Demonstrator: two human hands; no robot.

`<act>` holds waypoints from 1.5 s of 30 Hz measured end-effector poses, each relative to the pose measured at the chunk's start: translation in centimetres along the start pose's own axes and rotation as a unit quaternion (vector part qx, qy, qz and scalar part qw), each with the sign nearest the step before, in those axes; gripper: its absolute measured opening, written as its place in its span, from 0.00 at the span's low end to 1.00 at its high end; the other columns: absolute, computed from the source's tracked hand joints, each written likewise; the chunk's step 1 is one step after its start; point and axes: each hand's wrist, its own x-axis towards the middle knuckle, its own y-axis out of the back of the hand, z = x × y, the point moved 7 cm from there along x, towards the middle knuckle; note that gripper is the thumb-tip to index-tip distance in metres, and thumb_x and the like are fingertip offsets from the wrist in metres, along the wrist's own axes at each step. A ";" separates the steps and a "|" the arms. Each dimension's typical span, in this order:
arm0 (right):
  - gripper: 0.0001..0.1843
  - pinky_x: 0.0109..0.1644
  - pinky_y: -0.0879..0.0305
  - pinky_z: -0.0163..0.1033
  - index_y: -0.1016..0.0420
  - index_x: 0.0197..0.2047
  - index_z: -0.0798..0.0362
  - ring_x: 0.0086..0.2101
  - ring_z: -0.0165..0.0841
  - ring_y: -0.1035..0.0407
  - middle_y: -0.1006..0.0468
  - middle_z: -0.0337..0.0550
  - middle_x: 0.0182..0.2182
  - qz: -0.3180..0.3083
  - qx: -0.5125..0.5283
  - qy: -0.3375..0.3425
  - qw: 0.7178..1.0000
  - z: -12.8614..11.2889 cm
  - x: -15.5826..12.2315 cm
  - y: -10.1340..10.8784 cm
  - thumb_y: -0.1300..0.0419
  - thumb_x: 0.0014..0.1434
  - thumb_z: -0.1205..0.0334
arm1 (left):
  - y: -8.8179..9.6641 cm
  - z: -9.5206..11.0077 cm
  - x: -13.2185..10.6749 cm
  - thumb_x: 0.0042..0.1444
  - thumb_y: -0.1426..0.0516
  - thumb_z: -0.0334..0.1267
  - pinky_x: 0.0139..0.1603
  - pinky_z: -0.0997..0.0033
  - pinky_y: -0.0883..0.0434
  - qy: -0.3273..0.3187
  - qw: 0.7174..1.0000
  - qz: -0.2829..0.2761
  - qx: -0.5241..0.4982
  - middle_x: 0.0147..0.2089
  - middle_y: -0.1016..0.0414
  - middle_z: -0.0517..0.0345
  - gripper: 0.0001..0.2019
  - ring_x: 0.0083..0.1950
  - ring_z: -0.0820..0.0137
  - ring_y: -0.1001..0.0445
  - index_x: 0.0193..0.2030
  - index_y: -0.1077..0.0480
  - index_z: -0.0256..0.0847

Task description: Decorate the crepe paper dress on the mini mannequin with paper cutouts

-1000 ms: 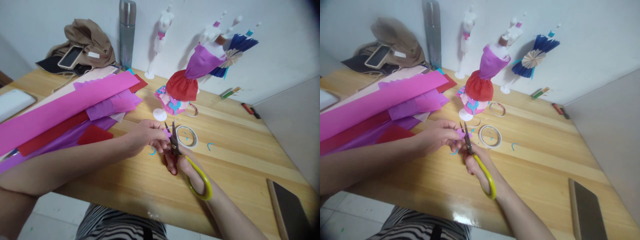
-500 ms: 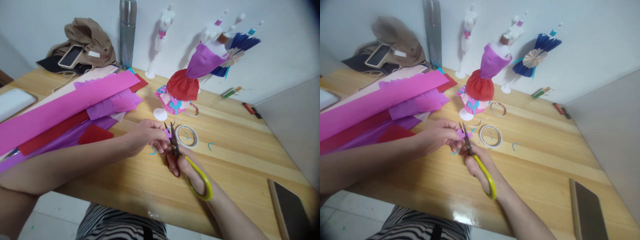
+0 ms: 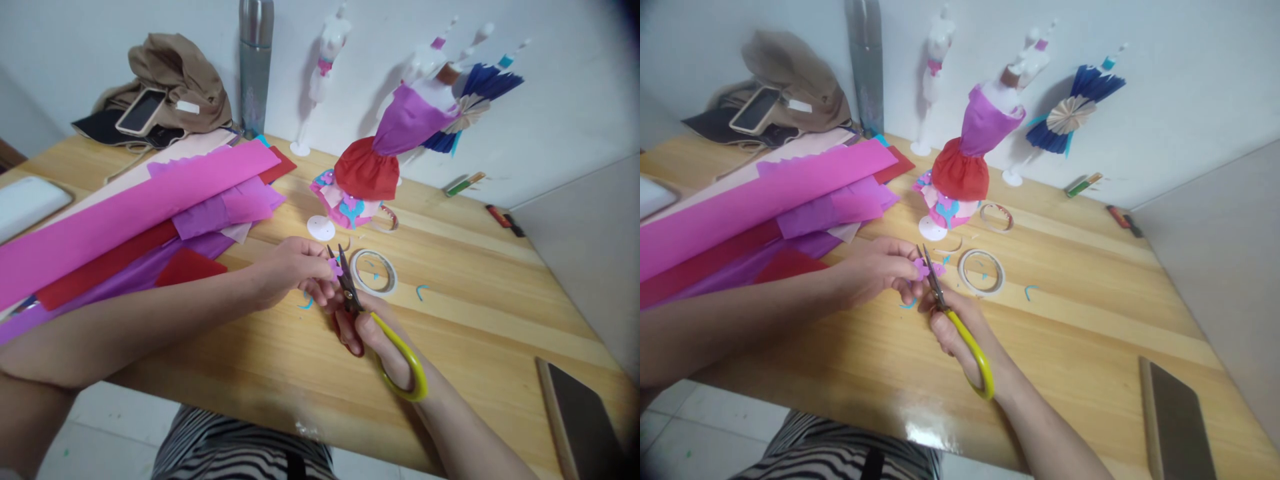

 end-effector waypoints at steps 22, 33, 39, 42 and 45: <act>0.31 0.25 0.46 0.38 0.25 0.42 0.50 0.21 0.28 0.46 0.36 0.32 0.22 0.012 -0.028 0.022 0.999 -1.2 0.0 0.0 0.46 0.68 0.28 | 0.6 0.3 0.3 0.53 0.39 0.27 0.36 0.68 0.21 0.008 0.999 -0.033 0.042 0.30 0.21 0.53 0.05 0.29 0.72 0.24 0.28 0.30 0.33; 0.31 0.24 0.46 0.39 0.25 0.43 0.48 0.20 0.30 0.47 0.38 0.32 0.20 0.004 -0.015 0.002 1.000 -0.9 -0.1 -0.1 0.45 0.67 0.27 | 0.6 0.1 0.4 0.51 0.38 0.27 0.35 0.68 0.21 0.010 0.998 -0.043 0.040 0.31 0.20 0.52 0.04 0.28 0.73 0.24 0.27 0.29 0.33; 0.29 0.23 0.47 0.38 0.24 0.43 0.48 0.18 0.29 0.47 0.38 0.30 0.17 0.019 0.009 0.005 1.000 -0.6 -0.2 0.0 0.43 0.67 0.29 | 0.4 0.2 0.3 0.50 0.38 0.29 0.33 0.70 0.21 0.014 0.998 -0.049 0.036 0.30 0.21 0.52 0.04 0.27 0.73 0.24 0.26 0.28 0.33; 0.26 0.22 0.46 0.37 0.25 0.46 0.49 0.17 0.28 0.45 0.37 0.29 0.17 0.061 0.050 0.036 0.996 -0.6 0.1 0.4 0.41 0.68 0.33 | 0.2 0.3 0.2 0.49 0.37 0.29 0.32 0.72 0.23 0.012 0.997 -0.058 0.058 0.27 0.22 0.54 0.03 0.27 0.73 0.25 0.27 0.27 0.33; 0.21 0.26 0.39 0.38 0.25 0.46 0.48 0.21 0.30 0.37 0.28 0.33 0.22 0.164 0.072 0.079 0.981 -1.1 0.3 1.5 0.30 0.61 0.41 | 0.0 0.4 0.2 0.48 0.37 0.30 0.28 0.75 0.26 0.004 0.995 -0.063 0.078 0.26 0.23 0.55 0.04 0.26 0.74 0.26 0.26 0.28 0.34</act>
